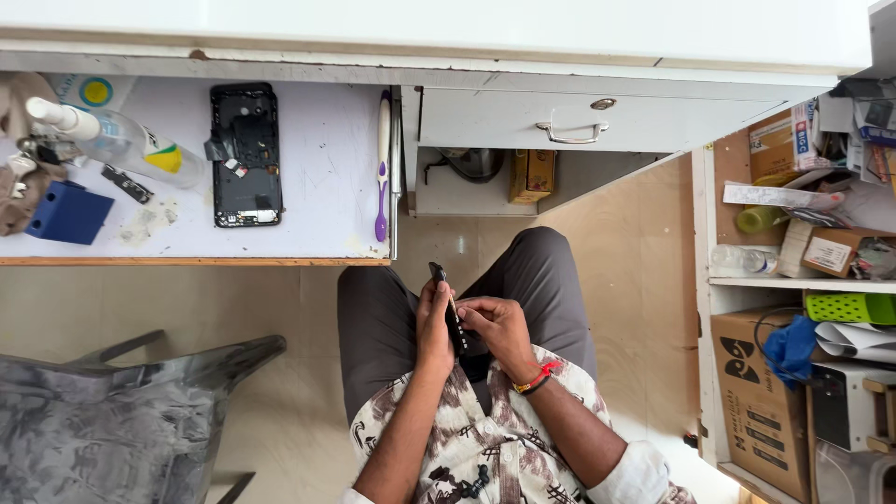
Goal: The person sits on the floor holding a disassembled smartphone with its motherboard and battery exposed. They press and reposition the battery and board, attach a red charging cable, and continue handling the phone components on their lap while the phone chassis lies on the workbench.
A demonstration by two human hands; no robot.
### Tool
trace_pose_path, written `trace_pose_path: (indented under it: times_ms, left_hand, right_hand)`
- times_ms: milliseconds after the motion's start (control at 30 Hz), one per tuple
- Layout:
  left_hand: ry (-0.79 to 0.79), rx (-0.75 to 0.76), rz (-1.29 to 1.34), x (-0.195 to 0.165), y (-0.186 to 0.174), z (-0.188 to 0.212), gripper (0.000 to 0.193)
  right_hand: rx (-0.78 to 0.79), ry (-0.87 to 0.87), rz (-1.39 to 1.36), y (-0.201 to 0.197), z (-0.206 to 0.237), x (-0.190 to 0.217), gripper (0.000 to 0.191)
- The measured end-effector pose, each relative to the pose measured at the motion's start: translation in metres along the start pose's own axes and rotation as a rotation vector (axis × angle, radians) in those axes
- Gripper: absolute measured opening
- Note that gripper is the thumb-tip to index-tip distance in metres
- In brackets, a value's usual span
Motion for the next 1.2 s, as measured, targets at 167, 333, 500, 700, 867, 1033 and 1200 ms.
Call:
trace_pose_path:
  times_ms: [167,333,500,700,867,1033,1200]
  left_hand:
    - [0.035,0.013,-0.082,0.0,-0.002,0.0,0.043]
    - [0.04,0.02,-0.088,0.002,-0.004,-0.001,0.046]
    - [0.023,0.012,-0.109,0.002,-0.005,0.0,0.047]
    - [0.018,0.014,-0.132,-0.001,-0.005,0.001,0.051]
    - [-0.007,0.002,-0.163,-0.003,-0.004,0.003,0.054]
    - [-0.002,0.004,-0.165,-0.005,-0.003,0.003,0.054]
    - [-0.002,0.001,-0.175,-0.005,-0.004,0.002,0.055]
  right_hand:
    - [0.015,0.072,-0.1,-0.002,-0.002,-0.006,0.012]
    - [0.018,0.099,-0.128,-0.003,-0.005,-0.009,0.009]
    - [0.014,0.115,-0.106,-0.005,-0.006,-0.012,0.008]
    - [0.028,0.103,-0.126,-0.005,-0.007,-0.015,0.006]
    - [0.021,0.129,-0.097,-0.006,-0.006,-0.017,0.005]
    - [0.027,0.109,-0.099,-0.007,-0.006,-0.018,0.004]
    - [0.039,0.106,-0.106,-0.007,-0.007,-0.016,0.004]
Point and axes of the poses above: each hand's wrist, its own z-axis away from the middle knuckle, its own y-axis out of the palm, x = y × z, the point moved 2 cm from there along -z, towards the middle knuckle, and after that the axes turned 7 degrees about -x, right-handed, at the moved point
